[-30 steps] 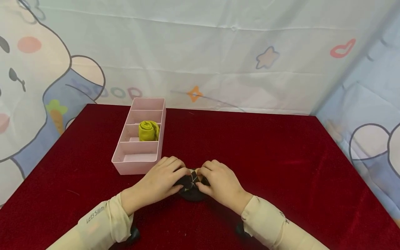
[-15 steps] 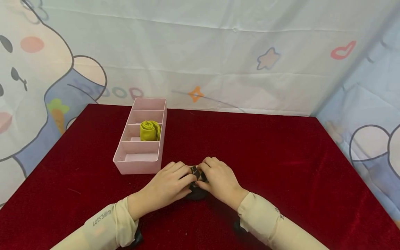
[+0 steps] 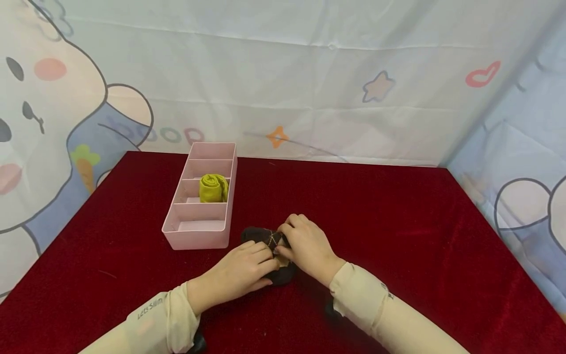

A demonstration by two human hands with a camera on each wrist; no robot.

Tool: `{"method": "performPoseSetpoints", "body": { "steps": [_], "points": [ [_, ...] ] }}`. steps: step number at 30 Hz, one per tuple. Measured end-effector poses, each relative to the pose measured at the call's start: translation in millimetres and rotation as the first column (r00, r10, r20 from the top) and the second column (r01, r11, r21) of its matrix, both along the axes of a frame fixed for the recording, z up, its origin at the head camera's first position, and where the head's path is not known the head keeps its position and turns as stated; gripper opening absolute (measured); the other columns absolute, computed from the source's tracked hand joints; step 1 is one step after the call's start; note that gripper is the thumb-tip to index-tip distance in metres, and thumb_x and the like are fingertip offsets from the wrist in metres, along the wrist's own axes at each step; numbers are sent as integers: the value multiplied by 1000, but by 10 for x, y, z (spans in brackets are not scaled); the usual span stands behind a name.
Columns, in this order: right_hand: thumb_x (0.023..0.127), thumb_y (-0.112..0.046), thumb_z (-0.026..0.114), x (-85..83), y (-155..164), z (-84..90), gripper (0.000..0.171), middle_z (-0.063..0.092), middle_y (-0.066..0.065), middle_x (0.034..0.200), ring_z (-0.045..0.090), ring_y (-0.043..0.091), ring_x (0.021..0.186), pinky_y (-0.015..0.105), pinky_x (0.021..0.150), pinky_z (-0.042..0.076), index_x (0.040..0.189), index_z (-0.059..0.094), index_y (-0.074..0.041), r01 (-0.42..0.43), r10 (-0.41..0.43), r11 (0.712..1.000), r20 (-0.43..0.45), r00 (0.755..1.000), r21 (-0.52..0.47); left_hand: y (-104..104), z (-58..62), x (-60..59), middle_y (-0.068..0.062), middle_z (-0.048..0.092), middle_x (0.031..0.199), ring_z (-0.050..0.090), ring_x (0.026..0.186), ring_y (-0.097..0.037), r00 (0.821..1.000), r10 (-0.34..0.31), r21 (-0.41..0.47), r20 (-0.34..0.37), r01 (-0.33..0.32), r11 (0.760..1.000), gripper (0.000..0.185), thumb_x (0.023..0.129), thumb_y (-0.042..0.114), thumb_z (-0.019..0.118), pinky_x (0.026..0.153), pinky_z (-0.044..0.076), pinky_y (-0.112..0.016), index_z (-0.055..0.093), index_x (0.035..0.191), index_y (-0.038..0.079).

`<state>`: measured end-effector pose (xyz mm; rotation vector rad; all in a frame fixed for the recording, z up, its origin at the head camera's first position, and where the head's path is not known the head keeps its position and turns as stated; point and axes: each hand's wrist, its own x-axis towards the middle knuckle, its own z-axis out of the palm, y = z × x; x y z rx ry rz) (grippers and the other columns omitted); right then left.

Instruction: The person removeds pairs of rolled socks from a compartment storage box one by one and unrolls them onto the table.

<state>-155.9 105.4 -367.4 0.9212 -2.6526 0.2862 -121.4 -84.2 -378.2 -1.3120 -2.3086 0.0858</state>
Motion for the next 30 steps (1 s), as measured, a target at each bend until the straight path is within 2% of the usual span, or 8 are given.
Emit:
{"method": "performPoseSetpoints", "body": {
  "steps": [5,13,22,30],
  "points": [
    [74,-24,82,-53,-50,16,31,61,2,91,52,14,80,24,67,48,98,71,-7,11,-11,1000,-21,1000,-16,0,-33,8,11,68,96,59,96,-9,1000,4,-22,6,-4,1000,26,78,40,75,84,46,-24,67,96,24],
    [77,-16,78,-112,-111,0,23,60,1,86,50,14,78,23,65,46,96,71,-7,7,-10,998,-39,999,-59,-8,-73,-2,11,66,90,58,90,-8,998,-1,-22,55,3,1000,21,78,35,75,82,45,-22,67,95,24],
    [78,-11,77,-160,-134,-60,20,66,-1,90,57,14,83,26,70,50,95,67,-9,-9,7,992,-17,1000,-126,3,-92,-3,11,66,93,59,93,-8,994,8,-13,108,-6,1000,21,78,33,75,85,46,-22,66,95,24],
    [79,-13,75,-177,-132,-73,12,66,-2,90,58,13,84,26,72,51,88,68,-10,8,-7,995,8,1000,-99,-2,-123,-20,10,67,96,61,94,-8,988,12,26,152,-16,1000,19,79,32,75,84,47,-22,67,94,25]
  ]
}}
